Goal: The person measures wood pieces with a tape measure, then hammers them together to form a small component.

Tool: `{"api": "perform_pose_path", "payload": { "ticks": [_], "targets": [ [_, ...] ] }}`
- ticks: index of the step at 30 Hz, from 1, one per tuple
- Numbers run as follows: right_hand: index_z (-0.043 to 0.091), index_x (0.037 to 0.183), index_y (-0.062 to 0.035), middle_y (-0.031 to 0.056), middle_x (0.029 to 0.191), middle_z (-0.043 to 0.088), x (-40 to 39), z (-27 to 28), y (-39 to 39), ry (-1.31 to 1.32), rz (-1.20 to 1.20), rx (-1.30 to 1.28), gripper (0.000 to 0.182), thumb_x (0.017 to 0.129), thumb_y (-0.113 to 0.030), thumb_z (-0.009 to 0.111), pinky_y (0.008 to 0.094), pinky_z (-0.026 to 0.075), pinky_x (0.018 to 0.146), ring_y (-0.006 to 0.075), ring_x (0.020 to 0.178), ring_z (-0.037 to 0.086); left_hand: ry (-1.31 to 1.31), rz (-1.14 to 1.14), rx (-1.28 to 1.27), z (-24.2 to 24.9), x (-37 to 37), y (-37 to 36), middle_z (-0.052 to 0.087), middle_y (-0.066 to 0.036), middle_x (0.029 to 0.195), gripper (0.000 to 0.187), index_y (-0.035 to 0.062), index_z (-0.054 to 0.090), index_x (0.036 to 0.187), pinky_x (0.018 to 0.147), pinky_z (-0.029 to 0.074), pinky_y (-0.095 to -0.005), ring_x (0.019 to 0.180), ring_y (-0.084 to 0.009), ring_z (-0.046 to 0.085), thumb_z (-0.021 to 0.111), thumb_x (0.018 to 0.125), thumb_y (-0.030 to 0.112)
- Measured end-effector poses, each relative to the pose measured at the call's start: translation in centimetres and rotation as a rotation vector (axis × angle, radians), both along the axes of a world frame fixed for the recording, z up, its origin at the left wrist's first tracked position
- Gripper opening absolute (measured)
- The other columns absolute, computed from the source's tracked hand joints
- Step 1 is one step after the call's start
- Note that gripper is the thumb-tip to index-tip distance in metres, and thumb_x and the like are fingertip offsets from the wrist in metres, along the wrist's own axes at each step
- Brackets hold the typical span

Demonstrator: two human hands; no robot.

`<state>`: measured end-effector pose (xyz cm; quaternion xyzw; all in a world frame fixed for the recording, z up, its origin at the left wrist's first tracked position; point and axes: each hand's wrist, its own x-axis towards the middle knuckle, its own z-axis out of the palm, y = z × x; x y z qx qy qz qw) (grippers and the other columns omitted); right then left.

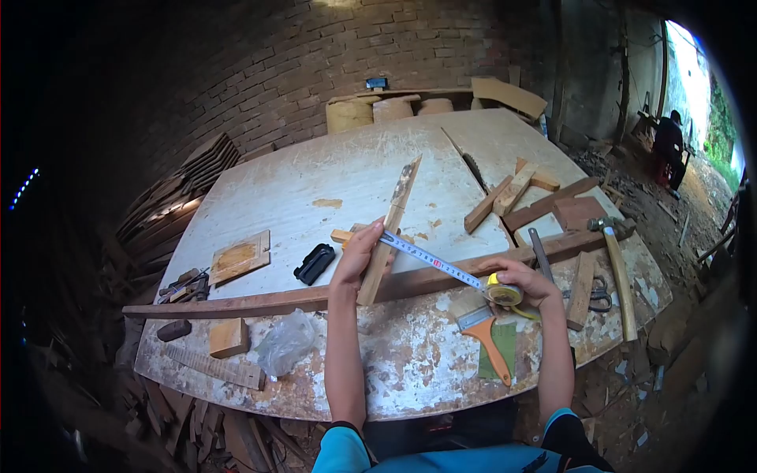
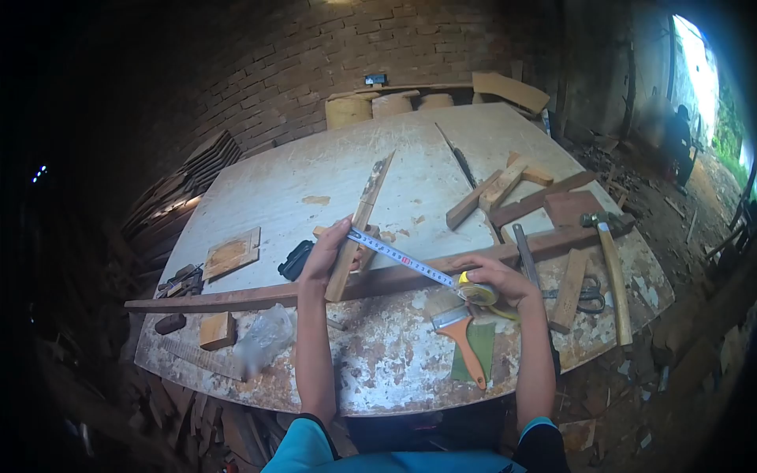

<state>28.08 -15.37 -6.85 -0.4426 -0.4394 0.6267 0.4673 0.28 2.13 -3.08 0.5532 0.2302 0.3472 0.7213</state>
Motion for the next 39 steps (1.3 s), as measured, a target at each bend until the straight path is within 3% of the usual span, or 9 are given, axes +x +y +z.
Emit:
{"api": "perform_pose_path", "payload": {
  "ticks": [3, 4, 11, 16, 23, 28, 31, 34, 39],
  "targets": [
    [0.052, 0.117, -0.0059, 0.0091, 0.095, 0.06, -0.1, 0.1, 2.7, -0.074, -0.124, 0.068, 0.041, 0.08, -0.021, 0.063, 0.0277, 0.053, 0.068, 0.0141, 0.079, 0.062, 0.07, 0.128, 0.049, -0.4, 0.6, 0.1, 0.057, -0.004, 0.08, 0.043, 0.0056, 0.044, 0.131, 0.043, 0.046, -0.0229, 0.058, -0.01, 0.055, 0.045, 0.097, 0.031],
    [0.052, 0.119, -0.0106, 0.0074, 0.101, 0.057, -1.2, 1.6, 4.5, -0.221, -0.186, 0.102, 0.042, 0.081, -0.026, 0.063, 0.0264, 0.044, 0.077, 0.0128, 0.093, 0.054, 0.099, 0.155, 0.093, -0.3, 1.2, -0.1, 0.056, -0.003, 0.081, 0.045, 0.0052, 0.042, 0.133, 0.044, 0.046, -0.0222, 0.06, -0.0097, 0.055, 0.043, 0.097, 0.032],
    [0.049, 0.115, -0.01, 0.0049, 0.091, 0.06, -6.8, 3.1, 10.3, -0.188, -0.159, 0.305, 0.036, 0.084, -0.024, 0.061, 0.0227, 0.044, 0.071, 0.0106, 0.084, 0.056, 0.21, 0.113, 0.156, -0.1, 3.0, -2.1, 0.053, -0.003, 0.087, 0.046, 0.0071, 0.039, 0.137, 0.044, 0.047, -0.0215, 0.06, -0.009, 0.053, 0.039, 0.098, 0.032],
    [0.051, 0.109, -0.0097, 0.0046, 0.094, 0.059, -7.0, 3.1, 10.7, -0.143, -0.146, 0.194, 0.03, 0.084, -0.024, 0.06, 0.0233, 0.044, 0.071, 0.0101, 0.085, 0.055, 0.171, 0.168, 0.122, -1.1, 3.2, -1.4, 0.053, -0.003, 0.079, 0.048, 0.0041, 0.037, 0.137, 0.045, 0.048, -0.0216, 0.059, -0.008, 0.054, 0.041, 0.098, 0.032],
    [0.055, 0.115, -0.008, 0.0061, 0.099, 0.058, -4.9, 2.2, 10.5, -0.371, 0.022, 0.353, 0.035, 0.084, -0.026, 0.052, 0.0258, 0.041, 0.084, 0.0134, 0.095, 0.052, 0.135, 0.101, 0.129, -1.9, 3.0, -0.7, 0.056, -0.005, 0.093, 0.045, 0.0067, 0.039, 0.137, 0.046, 0.048, -0.0217, 0.062, -0.009, 0.054, 0.04, 0.098, 0.03],
    [0.055, 0.124, -0.0047, 0.0142, 0.126, 0.054, -2.8, 2.7, 9.8, -0.407, 0.27, 0.209, 0.047, 0.085, -0.03, 0.048, 0.0309, 0.032, 0.101, 0.0228, 0.12, 0.046, -0.001, 0.157, 0.1, -1.2, 1.4, -0.2, 0.061, -0.008, 0.087, 0.041, 0.0045, 0.042, 0.133, 0.042, 0.045, -0.0212, 0.053, -0.0101, 0.052, 0.041, 0.098, 0.026],
    [0.056, 0.121, -0.0018, 0.013, 0.117, 0.059, -2.9, 3.1, 9.5, -0.455, 0.249, 0.2, 0.047, 0.085, -0.03, 0.047, 0.0285, 0.035, 0.098, 0.0207, 0.113, 0.051, -0.038, 0.1, 0.053, -1.9, 1.8, 0.2, 0.061, -0.009, 0.087, 0.041, 0.0019, 0.045, 0.129, 0.041, 0.045, -0.0209, 0.053, -0.0096, 0.051, 0.043, 0.097, 0.028],
    [0.056, 0.121, -0.0013, 0.0108, 0.103, 0.064, -2.9, 2.5, 9.8, -0.324, 0.196, 0.184, 0.047, 0.085, -0.03, 0.047, 0.0267, 0.043, 0.086, 0.0174, 0.096, 0.059, -0.254, -0.088, -0.246, -3.7, 1.8, 1.9, 0.061, -0.01, 0.087, 0.042, 0.0006, 0.048, 0.124, 0.04, 0.043, -0.0197, 0.053, -0.0087, 0.05, 0.046, 0.096, 0.032],
    [0.056, 0.12, -0.0014, 0.0084, 0.088, 0.065, -2.5, 2.3, 9.5, -0.223, 0.215, 0.108, 0.047, 0.085, -0.031, 0.048, 0.0262, 0.048, 0.067, 0.0134, 0.074, 0.061, -0.253, -0.039, -0.313, -3.2, 2.3, 0.6, 0.06, -0.009, 0.089, 0.046, 0.0006, 0.049, 0.123, 0.04, 0.038, -0.0168, 0.06, -0.0073, 0.05, 0.05, 0.094, 0.036]
  ]
}}
